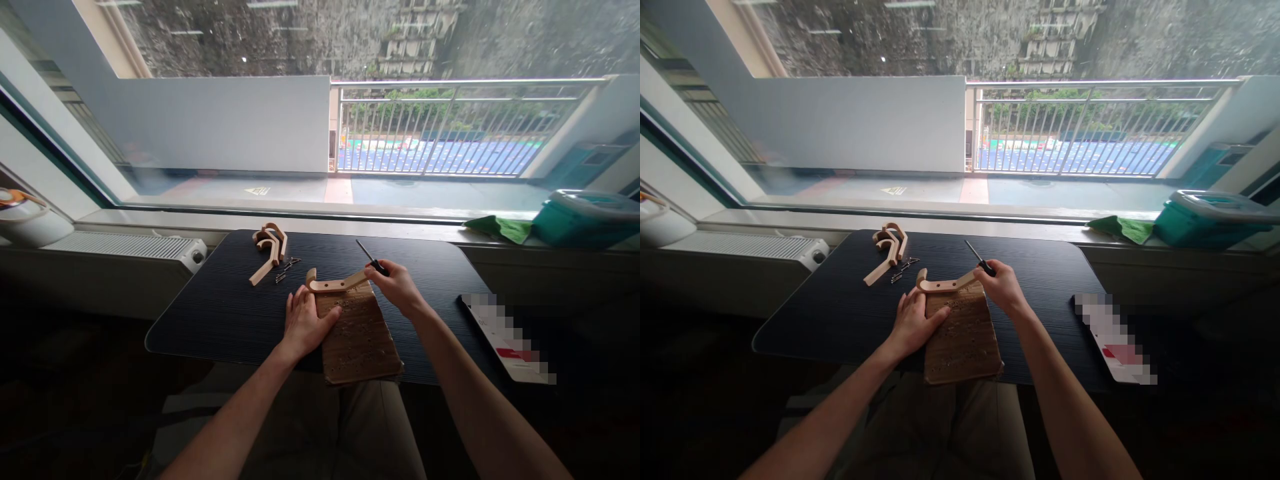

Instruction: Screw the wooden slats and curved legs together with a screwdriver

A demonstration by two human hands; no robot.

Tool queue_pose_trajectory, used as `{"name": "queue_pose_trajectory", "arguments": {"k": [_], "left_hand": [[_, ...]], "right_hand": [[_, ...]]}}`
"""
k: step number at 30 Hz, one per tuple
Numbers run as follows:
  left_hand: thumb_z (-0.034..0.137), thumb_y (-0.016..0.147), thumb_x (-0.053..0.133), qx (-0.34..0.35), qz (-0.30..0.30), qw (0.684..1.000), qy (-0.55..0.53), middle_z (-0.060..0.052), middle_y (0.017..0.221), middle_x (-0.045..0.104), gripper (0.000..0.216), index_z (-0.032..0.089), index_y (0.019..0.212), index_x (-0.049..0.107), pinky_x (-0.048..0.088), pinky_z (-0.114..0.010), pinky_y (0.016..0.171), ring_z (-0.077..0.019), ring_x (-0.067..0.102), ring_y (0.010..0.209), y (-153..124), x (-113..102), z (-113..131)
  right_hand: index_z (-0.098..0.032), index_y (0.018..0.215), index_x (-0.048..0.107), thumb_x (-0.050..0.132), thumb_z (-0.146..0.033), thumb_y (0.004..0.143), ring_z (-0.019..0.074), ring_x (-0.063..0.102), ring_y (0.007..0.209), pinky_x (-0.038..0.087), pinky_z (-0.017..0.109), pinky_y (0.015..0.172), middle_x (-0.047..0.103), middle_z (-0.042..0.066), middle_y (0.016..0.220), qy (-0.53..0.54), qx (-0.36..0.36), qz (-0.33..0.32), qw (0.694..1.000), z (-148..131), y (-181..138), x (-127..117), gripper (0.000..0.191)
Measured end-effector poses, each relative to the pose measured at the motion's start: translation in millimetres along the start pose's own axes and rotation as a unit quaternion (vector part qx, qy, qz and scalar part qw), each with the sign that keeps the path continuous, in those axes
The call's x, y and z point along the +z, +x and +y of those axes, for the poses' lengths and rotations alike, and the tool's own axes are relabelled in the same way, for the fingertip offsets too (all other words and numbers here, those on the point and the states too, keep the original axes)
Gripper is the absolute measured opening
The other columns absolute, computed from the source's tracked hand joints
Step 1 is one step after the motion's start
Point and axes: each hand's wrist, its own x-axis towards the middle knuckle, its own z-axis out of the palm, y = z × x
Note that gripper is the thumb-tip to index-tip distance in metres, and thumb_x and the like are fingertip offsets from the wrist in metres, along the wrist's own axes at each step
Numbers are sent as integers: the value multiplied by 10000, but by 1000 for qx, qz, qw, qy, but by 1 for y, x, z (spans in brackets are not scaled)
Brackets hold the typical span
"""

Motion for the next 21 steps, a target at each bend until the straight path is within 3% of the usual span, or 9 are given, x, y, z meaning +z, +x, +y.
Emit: {"name": "queue_pose_trajectory", "arguments": {"k": [9,13,15,17,19,21], "left_hand": [[577,740,531,7,21,1000,-21,-166,1282,501,627,133,1182,500,153,-499,1093,-316,360,1286,-1,2,-3],[547,700,609,5,24,994,-102,-139,1284,511,620,172,1181,499,136,-533,1091,-321,365,1282,0,-3,-6],[486,684,659,-9,35,979,-199,-127,1302,502,660,197,1236,441,194,-517,1086,-298,392,1270,4,-5,-7],[389,690,677,-18,42,945,-323,-123,1297,508,672,210,1268,385,309,-459,1053,-258,458,1225,10,-7,-8],[287,686,673,-24,28,906,-422,-118,1251,544,621,207,1236,395,403,-404,995,-226,535,1146,18,-7,-9],[214,665,669,-40,-1,888,-459,-106,1183,588,559,200,1172,434,443,-396,961,-212,590,1065,24,-7,-8]], "right_hand": [[-140,841,664,564,-413,711,176,549,714,408,283,651,633,41,742,-37,-3,-14,999,-4,1,-4,318],[-144,915,669,567,-498,712,189,566,761,419,283,657,655,52,811,-29,5,10,1000,5,-3,-6,421],[-145,983,658,595,-524,690,196,573,801,424,282,673,661,59,874,-19,18,29,999,12,-8,-7,484],[-152,1011,651,612,-512,687,198,576,834,424,282,706,661,57,909,-9,18,25,999,19,-14,-6,486],[-156,970,657,606,-499,701,193,577,806,421,279,698,659,46,863,0,12,6,1000,24,-18,-4,439],[-149,949,651,613,-493,696,183,573,733,419,276,648,648,35,778,13,30,-4,999,28,-22,0,429]]}}
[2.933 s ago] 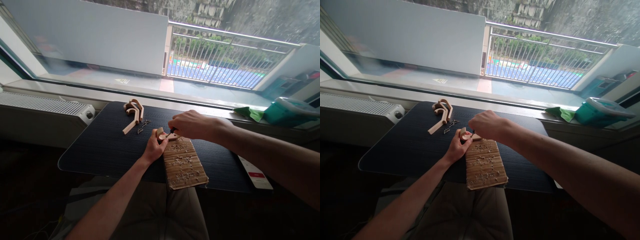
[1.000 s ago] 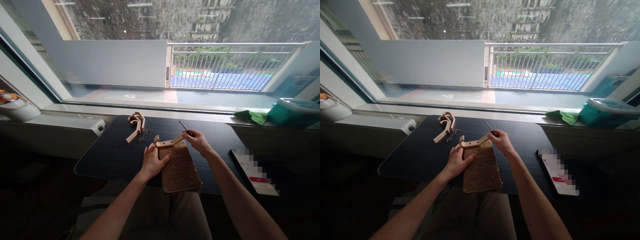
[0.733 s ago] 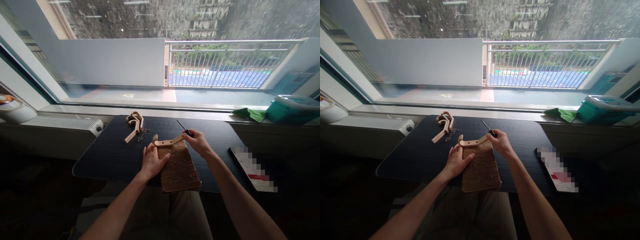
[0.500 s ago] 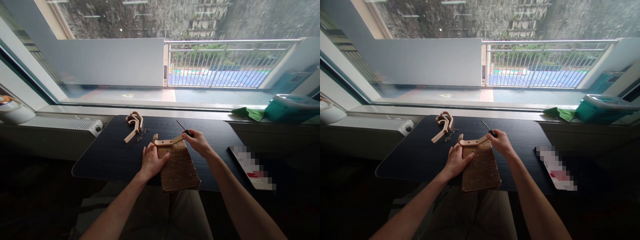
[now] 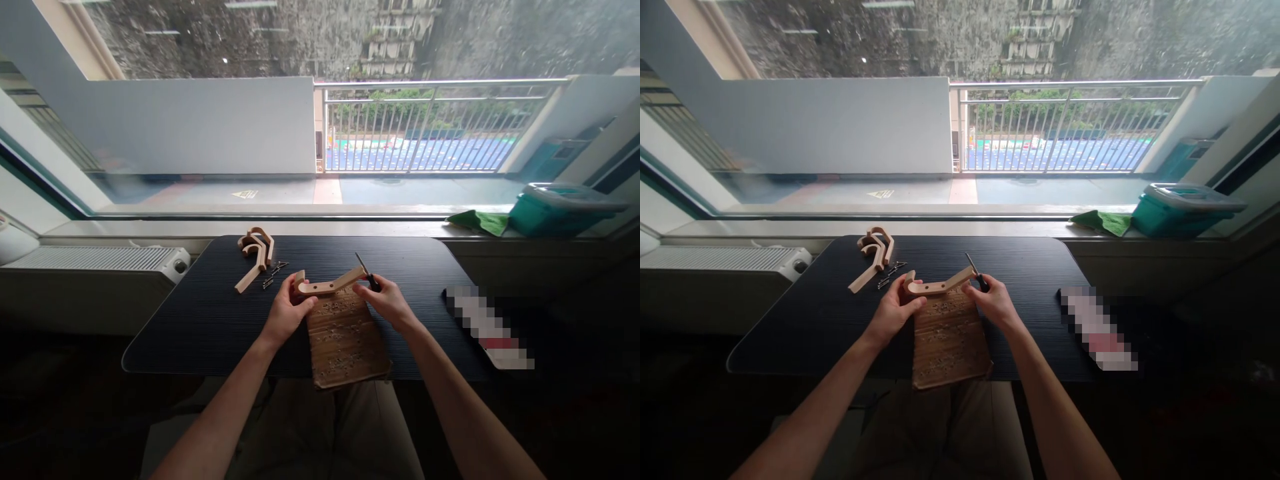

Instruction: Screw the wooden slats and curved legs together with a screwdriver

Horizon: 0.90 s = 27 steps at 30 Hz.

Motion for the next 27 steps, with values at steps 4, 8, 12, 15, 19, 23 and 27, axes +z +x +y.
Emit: {"name": "queue_pose_trajectory", "arguments": {"k": [4,8,12,15,19,23,27], "left_hand": [[181,666,665,-16,-10,999,29,-94,1127,605,520,191,1138,448,459,-409,952,-208,612,1018,5,1,-1],[233,707,648,-10,-13,997,76,-86,1078,600,593,179,1233,380,467,-402,936,-212,614,994,3,3,0],[267,715,659,-1,-39,997,73,-58,1047,601,686,199,1303,312,437,-396,957,-209,604,994,4,7,8],[255,694,677,-9,-31,999,3,-64,1090,600,726,224,1320,310,435,-397,946,-214,597,1011,8,8,19],[241,656,708,-24,-10,994,-109,-98,1195,584,762,206,1322,342,432,-384,944,-228,569,1080,13,6,37],[301,717,663,0,-59,990,-129,-100,1133,634,544,143,1211,498,413,-380,967,-260,541,1125,15,2,52],[304,731,663,-3,-98,992,-75,-74,1158,620,648,180,1313,408,431,-365,950,-254,541,1122,14,-4,69]], "right_hand": [[-122,975,632,654,-461,649,184,577,682,430,281,623,648,35,724,27,74,1,997,11,-4,7,471],[-121,894,655,625,-467,664,190,584,717,441,297,677,667,62,776,20,68,47,996,21,-4,13,417],[-124,887,662,619,-460,661,178,569,682,442,296,660,648,47,726,38,66,75,994,23,-3,17,407],[-129,972,657,640,-443,652,156,546,646,428,276,615,616,15,685,72,62,61,994,16,-3,15,448],[-145,1085,625,647,-489,669,130,504,590,394,254,542,580,-10,662,113,63,40,991,-2,-6,9,541],[-126,966,663,662,-504,663,156,551,657,424,264,565,650,48,782,146,69,-1,987,-19,-3,5,485],[-123,926,674,700,-485,631,223,604,783,476,324,683,686,85,847,165,15,20,986,-33,-2,4,468]]}}
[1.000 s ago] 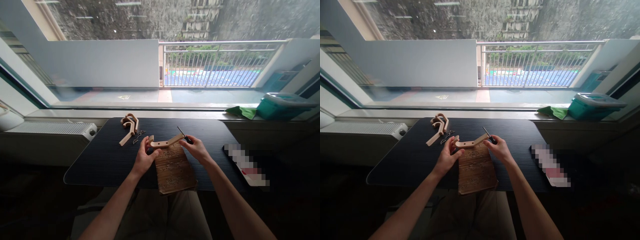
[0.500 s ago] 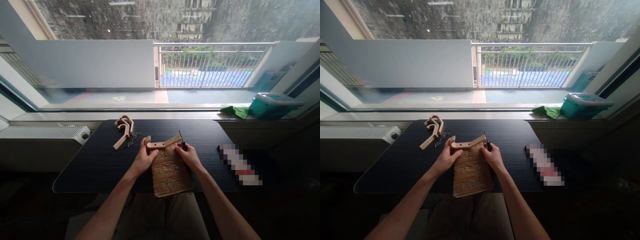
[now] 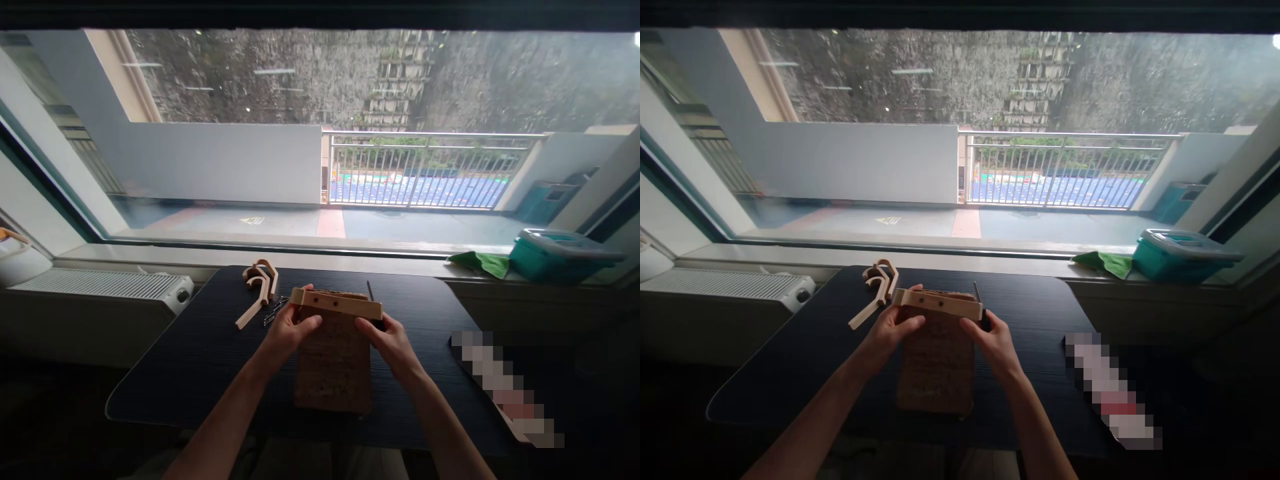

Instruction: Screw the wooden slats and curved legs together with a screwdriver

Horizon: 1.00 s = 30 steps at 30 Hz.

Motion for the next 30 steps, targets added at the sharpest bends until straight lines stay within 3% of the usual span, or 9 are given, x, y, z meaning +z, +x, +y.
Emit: {"name": "queue_pose_trajectory", "arguments": {"k": [2,5,9,11,13,16,19,22,30], "left_hand": [[306,748,651,19,-20,999,41,-67,1186,598,705,216,1368,326,454,-354,920,-248,552,1104,-4,-2,10],[280,762,642,109,-5,986,124,-72,1233,550,704,244,1376,298,463,-334,907,-233,557,1086,-9,-4,22],[222,785,618,209,-22,957,200,-70,1229,529,528,253,1275,424,458,-326,920,-212,543,1092,-9,-6,23],[208,795,605,248,-26,945,212,-76,1200,534,424,236,1201,488,456,-336,929,-218,526,1107,-6,-8,20],[200,796,604,270,-27,939,211,-82,1189,525,394,227,1174,501,453,-349,937,-227,509,1124,-4,-8,18],[195,801,595,267,-40,940,208,-86,1186,513,380,220,1167,495,447,-359,944,-229,507,1117,-2,-7,18],[190,807,584,249,-52,947,197,-89,1196,511,399,219,1187,467,460,-348,921,-225,520,1095,-1,-7,21],[186,818,562,238,-65,950,189,-87,1208,515,397,223,1199,457,474,-330,890,-218,537,1071,0,-8,23],[203,810,552,224,-67,955,181,-65,1147,570,388,227,1191,480,481,-308,852,-202,579,1004,6,-12,27]], "right_hand": [[-133,931,675,714,-479,619,249,616,813,490,351,707,695,90,853,-2,-40,6,999,-8,-2,1,467],[-172,1052,652,735,-443,614,271,621,896,499,380,768,694,89,965,16,-96,-15,995,-23,-5,1,521],[-203,1128,618,695,-378,694,255,596,989,467,392,867,664,70,1078,5,-107,-83,991,-34,-2,-6,474],[-192,1123,618,662,-400,724,226,610,896,487,356,794,674,61,986,-16,-94,-66,993,-35,-2,-14,452],[-184,1122,613,598,-461,764,163,577,675,479,287,613,632,19,757,-25,-80,-12,996,-34,-6,-22,453],[-189,1048,624,571,-515,762,103,420,501,368,231,456,456,-45,571,-45,-90,45,994,-35,-18,-27,437],[-191,897,641,650,-491,693,103,422,524,364,226,466,477,-37,595,-115,-108,31,987,-40,-28,-23,363],[-181,777,629,632,-476,708,101,418,521,362,223,469,484,-31,576,-158,-126,12,979,-43,-27,-16,302],[-177,724,665,639,-454,695,114,430,525,354,238,490,502,-30,549,-177,-152,56,971,-53,-14,-13,279]]}}
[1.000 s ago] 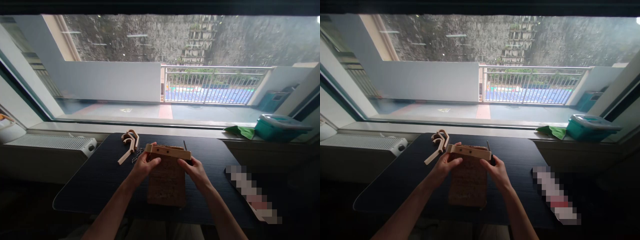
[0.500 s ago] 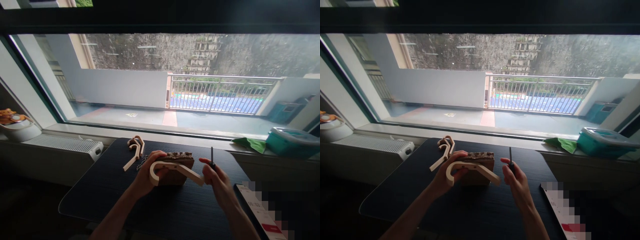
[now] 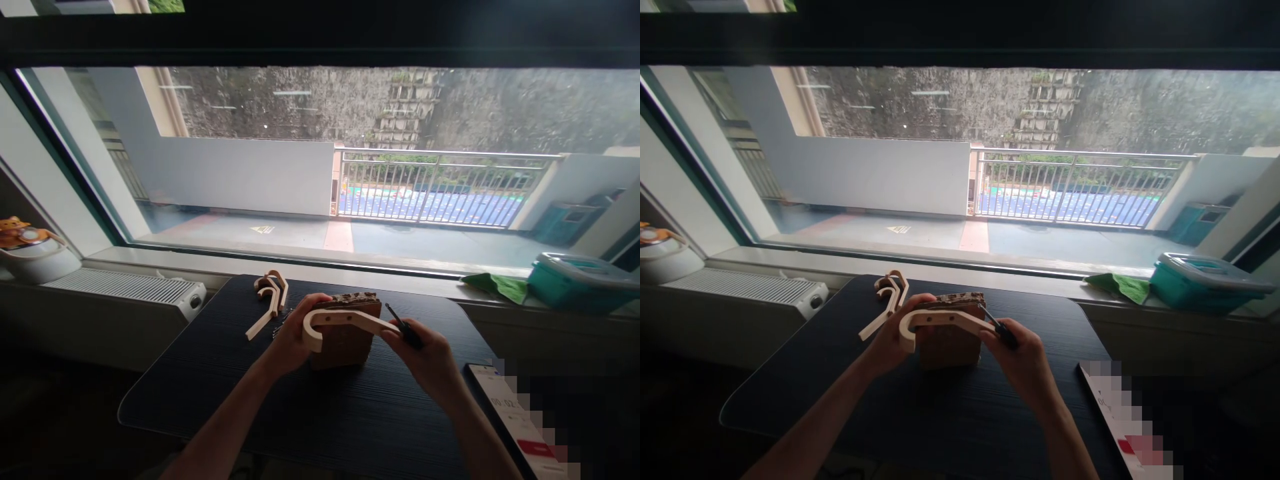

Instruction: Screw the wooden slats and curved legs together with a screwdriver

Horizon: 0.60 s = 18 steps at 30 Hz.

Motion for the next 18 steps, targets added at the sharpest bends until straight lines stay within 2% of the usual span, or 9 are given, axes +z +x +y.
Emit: {"name": "queue_pose_trajectory", "arguments": {"k": [5,7,9,11,13,15,18], "left_hand": [[246,788,574,-25,3,1000,-13,-59,1154,589,407,229,1186,489,466,-315,886,-211,575,1035,4,-1,1],[269,769,598,-50,27,998,-12,-75,1159,591,498,210,1238,445,463,-328,892,-219,574,1037,5,1,-4],[294,735,640,-94,57,994,-23,-87,1145,599,634,189,1300,372,462,-341,890,-228,573,1034,7,3,-12],[328,715,660,-140,68,986,-52,-93,1125,611,620,165,1261,417,457,-348,895,-240,567,1045,9,3,-18],[365,723,644,-174,67,980,-67,-90,1077,629,480,146,1132,521,454,-353,888,-248,572,1029,12,2,-19],[394,742,614,-196,61,976,-73,-78,1023,642,407,146,1060,555,465,-351,853,-243,588,984,16,-2,-15],[419,757,586,-217,18,973,-76,-65,994,646,417,156,1078,548,478,-334,793,-231,605,936,22,-9,-6]], "right_hand": [[-175,743,670,640,-469,692,145,487,564,389,268,534,555,-10,581,-6,6,12,1000,-4,11,4,300],[-170,752,658,619,-478,708,157,506,591,404,277,558,565,1,599,-10,6,14,1000,-5,17,4,313],[-165,839,648,598,-482,722,166,530,617,418,284,582,591,12,643,-43,4,18,999,-7,21,2,342],[-172,1017,601,541,-480,768,165,545,602,416,287,569,624,21,709,-107,-2,13,994,-14,20,-3,400],[-198,1156,511,428,-442,847,163,553,569,394,283,533,645,27,766,-180,-25,-9,983,-25,15,-7,402],[-217,1149,502,369,-371,884,179,594,633,383,284,551,663,43,836,-249,-77,-35,965,-36,6,-8,334],[-228,1109,550,372,-303,891,190,624,721,364,281,561,662,66,992,-332,-152,-94,926,-49,-2,-3,291]]}}
